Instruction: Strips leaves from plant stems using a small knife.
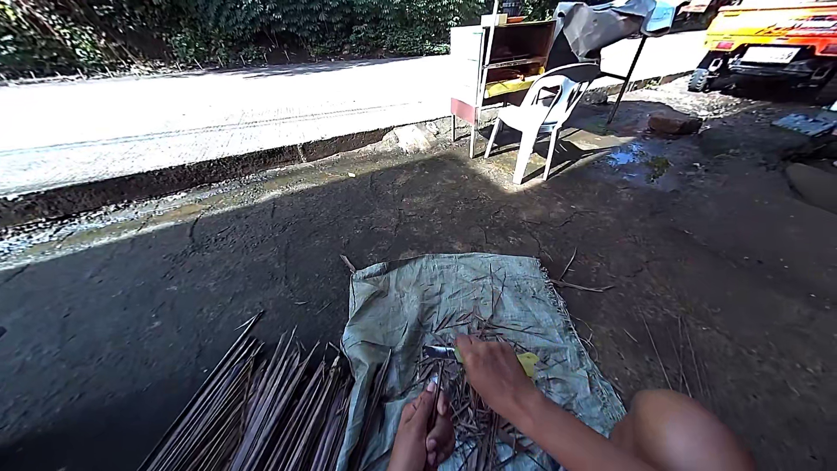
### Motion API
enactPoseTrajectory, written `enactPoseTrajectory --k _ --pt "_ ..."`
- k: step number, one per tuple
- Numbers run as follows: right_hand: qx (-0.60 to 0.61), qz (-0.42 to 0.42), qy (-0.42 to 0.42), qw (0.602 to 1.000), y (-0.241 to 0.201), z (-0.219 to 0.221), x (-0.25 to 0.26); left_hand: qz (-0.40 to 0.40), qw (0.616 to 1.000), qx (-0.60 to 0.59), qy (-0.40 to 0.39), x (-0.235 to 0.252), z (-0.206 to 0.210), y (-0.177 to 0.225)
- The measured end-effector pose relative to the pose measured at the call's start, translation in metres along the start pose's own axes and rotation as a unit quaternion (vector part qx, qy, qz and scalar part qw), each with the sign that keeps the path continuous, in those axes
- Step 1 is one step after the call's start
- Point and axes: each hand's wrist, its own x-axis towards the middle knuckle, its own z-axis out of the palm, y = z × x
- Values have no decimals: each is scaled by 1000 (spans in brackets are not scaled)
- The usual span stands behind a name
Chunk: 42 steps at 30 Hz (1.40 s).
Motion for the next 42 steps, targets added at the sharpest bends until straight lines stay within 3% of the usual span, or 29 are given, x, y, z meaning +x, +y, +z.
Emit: enactPoseTrajectory --k 6,10,12,14,16,17,20,22,23,26,28,30,32,36,38,40,42 --pt "14 141 -89 986 21 -40 30 -12 1000 -4 -6 -5 7 3" --pt "63 216 -35 974 50 -53 45 -12 1000 1 -17 -8 7 2" --pt "187 202 -23 961 62 -49 46 -4 999 36 1 -6 5 0" --pt "385 151 -42 909 53 -29 35 12 994 105 29 -2 1 -2" --pt "549 128 -142 814 28 -12 18 25 985 162 51 3 1 -3" --pt "581 124 -175 785 18 -6 14 32 980 190 58 4 1 -3" --pt "607 157 -146 765 17 -7 21 29 953 297 43 0 1 -1" --pt "605 187 -75 770 31 -14 33 0 936 353 11 -6 -1 4" --pt "579 187 -46 792 37 -16 36 -2 933 359 7 -7 0 6" --pt "313 95 -72 942 28 -23 24 12 960 276 39 -7 -1 7" --pt "123 3 -100 987 2 -17 4 7 984 177 30 -3 -5 8" --pt "34 -44 -98 994 -9 -6 -2 -8 996 84 12 0 -5 9" --pt "4 -24 -66 998 -3 -3 7 -28 999 27 13 0 -1 8" --pt "-4 151 -67 986 28 -29 41 -52 999 -15 -5 -4 5 8" --pt "6 199 -53 979 41 -41 47 -55 998 -22 -10 -7 5 8" --pt "26 172 -59 983 35 -44 37 -56 998 -36 2 -8 3 8" --pt "44 80 -60 994 15 -30 14 -59 996 -62 9 -5 0 9"
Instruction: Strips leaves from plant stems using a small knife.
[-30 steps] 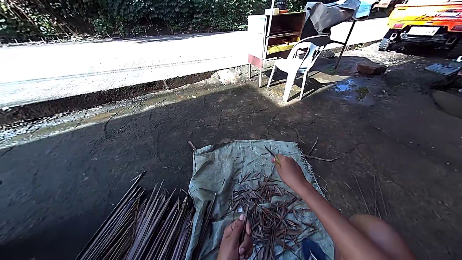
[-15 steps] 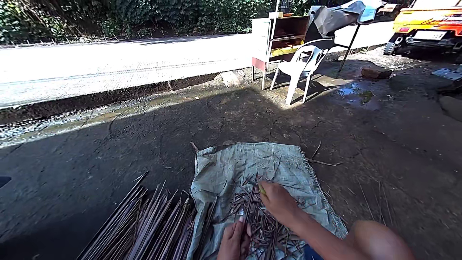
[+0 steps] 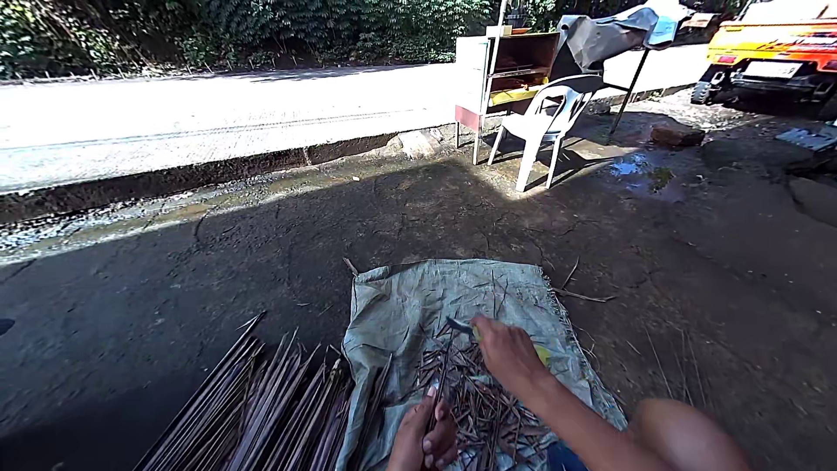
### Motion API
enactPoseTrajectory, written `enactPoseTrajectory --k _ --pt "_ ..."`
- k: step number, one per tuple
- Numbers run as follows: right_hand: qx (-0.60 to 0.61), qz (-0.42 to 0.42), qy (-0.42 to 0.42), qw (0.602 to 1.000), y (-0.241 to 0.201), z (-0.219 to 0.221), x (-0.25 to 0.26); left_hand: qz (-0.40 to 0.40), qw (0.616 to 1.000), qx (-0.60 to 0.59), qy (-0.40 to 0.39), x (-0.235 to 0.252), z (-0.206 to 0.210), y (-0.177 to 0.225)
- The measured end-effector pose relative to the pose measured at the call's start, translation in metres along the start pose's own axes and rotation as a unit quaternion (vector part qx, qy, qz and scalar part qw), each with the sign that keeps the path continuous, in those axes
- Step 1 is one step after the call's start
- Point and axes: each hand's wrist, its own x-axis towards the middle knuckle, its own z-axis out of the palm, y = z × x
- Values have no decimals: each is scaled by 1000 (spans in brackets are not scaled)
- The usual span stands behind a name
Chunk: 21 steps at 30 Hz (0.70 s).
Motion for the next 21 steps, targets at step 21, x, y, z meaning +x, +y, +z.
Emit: enactPoseTrajectory --k 21 --pt "-55 -68 -63 994 -22 27 -17 81 973 197 91 4 -1 -5"
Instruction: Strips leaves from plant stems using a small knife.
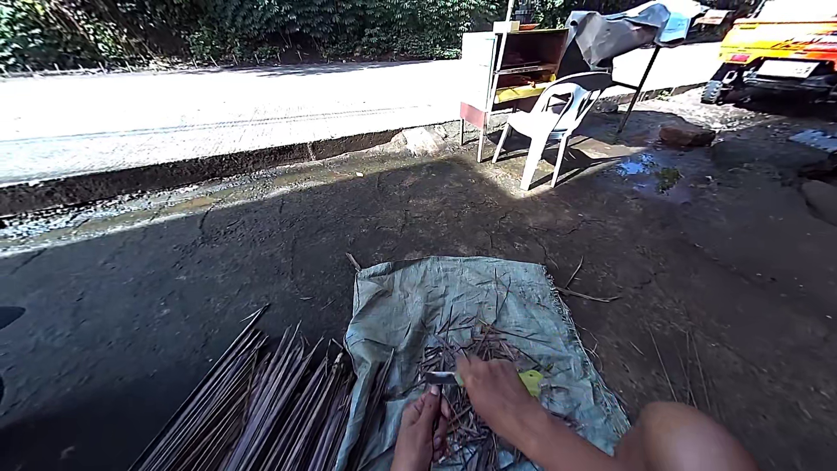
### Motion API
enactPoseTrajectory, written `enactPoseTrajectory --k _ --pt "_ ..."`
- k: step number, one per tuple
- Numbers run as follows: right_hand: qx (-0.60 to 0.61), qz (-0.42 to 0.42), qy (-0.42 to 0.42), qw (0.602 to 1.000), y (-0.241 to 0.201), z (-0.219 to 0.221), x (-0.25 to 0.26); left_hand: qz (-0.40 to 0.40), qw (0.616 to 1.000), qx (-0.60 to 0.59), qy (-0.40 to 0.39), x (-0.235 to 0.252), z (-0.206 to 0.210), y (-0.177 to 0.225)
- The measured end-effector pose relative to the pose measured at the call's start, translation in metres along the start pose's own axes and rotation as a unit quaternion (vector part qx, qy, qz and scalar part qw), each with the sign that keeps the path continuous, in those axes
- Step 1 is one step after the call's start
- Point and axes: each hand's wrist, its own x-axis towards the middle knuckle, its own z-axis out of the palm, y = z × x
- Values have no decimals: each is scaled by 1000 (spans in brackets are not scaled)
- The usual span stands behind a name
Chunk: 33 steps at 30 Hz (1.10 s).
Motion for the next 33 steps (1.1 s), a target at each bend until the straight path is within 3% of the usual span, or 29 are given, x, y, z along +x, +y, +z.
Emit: enactPoseTrajectory --k 3,6,8,12,14,20,22,26,28,33 --pt "5 84 -34 996 9 -14 16 3 998 55 6 -4 6 -1" --pt "21 187 25 982 44 -41 36 2 996 89 -4 -5 9 -2" --pt "37 156 9 987 40 -46 29 5 995 98 2 -3 7 -1" --pt "34 11 -83 996 3 -17 3 12 996 93 5 1 5 1" --pt "19 27 -84 996 3 -14 7 11 996 90 -2 -1 7 0" --pt "25 189 19 981 50 -41 43 10 995 94 -14 -4 10 1" --pt "36 180 4 983 48 -41 38 8 996 91 -11 -5 9 1" --pt "40 22 -94 994 6 -18 5 11 995 94 -8 -1 7 3" --pt "19 -2 -112 994 -1 -13 2 12 996 90 -5 0 7 3" --pt "9 138 -23 990 34 -34 30 3 996 83 -29 -4 6 0"
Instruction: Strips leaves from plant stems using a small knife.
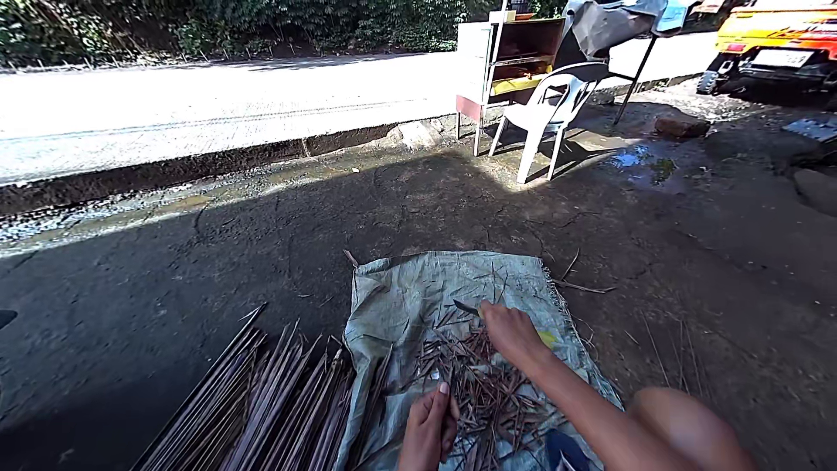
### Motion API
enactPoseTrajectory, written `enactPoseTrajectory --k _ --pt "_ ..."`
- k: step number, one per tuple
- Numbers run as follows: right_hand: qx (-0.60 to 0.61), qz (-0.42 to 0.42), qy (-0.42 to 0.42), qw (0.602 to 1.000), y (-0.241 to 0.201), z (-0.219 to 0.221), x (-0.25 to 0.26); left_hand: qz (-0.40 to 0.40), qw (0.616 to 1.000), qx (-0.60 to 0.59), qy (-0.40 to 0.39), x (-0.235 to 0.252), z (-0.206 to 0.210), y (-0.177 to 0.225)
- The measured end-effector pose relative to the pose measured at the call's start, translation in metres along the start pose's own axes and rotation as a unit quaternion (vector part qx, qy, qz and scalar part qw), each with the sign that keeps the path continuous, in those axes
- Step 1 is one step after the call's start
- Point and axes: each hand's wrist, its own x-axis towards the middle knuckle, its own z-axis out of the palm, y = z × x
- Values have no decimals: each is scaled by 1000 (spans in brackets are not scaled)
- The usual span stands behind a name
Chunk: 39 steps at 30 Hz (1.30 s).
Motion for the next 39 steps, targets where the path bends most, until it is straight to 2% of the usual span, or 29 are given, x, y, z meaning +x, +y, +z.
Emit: enactPoseTrajectory --k 2,4,6,8,9,12,14,15,18,20,21,27,28,30,32,34,35,37,39 --pt "31 8 9 999 10 -8 5 0 1000 2 -5 -2 -2 0" --pt "123 -58 -10 991 10 0 -5 5 1000 -6 7 -1 -3 0" --pt "310 -138 -42 940 3 29 -16 12 1000 -19 9 4 -4 -1" --pt "489 -127 -100 857 -10 49 -22 20 1000 -22 3 7 -4 -3" --pt "531 -106 -117 833 -13 49 -22 28 1000 -10 -3 7 -3 -5" --pt "566 -50 -68 820 -5 33 -5 22 999 47 -14 -2 -7 -7" --pt "539 -38 -5 841 6 25 9 -24 999 22 -17 -7 -6 -3" --pt "487 -49 24 872 9 23 12 -45 999 -7 -15 -8 -6 -1" --pt "212 -120 45 969 -1 23 -3 -79 993 -93 -3 0 -5 1" --pt "43 -169 52 983 -14 33 -19 -79 989 -122 -9 4 -6 0" --pt "-1 -178 69 982 -16 38 -19 -76 989 -128 -13 5 -6 0" --pt "-9 34 58 998 6 3 17 -87 985 -151 -21 1 -6 1" --pt "-1 47 55 997 10 -1 17 -91 984 -154 -26 -1 -6 0" --pt "10 6 27 1000 6 1 3 -103 978 -178 -29 -3 -7 -1" --pt "15 -87 12 996 -9 18 -20 -116 965 -233 -26 -2 -8 0" --pt "2 -172 46 984 -19 45 -33 -129 939 -314 -55 1 -11 -2" --pt "-2 -184 52 982 -21 50 -33 -139 921 -355 -76 2 -13 -2" --pt "-10 -154 55 986 -19 47 -21 -160 887 -421 -107 1 -14 -4" --pt "-5 -63 32 997 -12 26 -4 -164 873 -441 -127 1 -12 0"
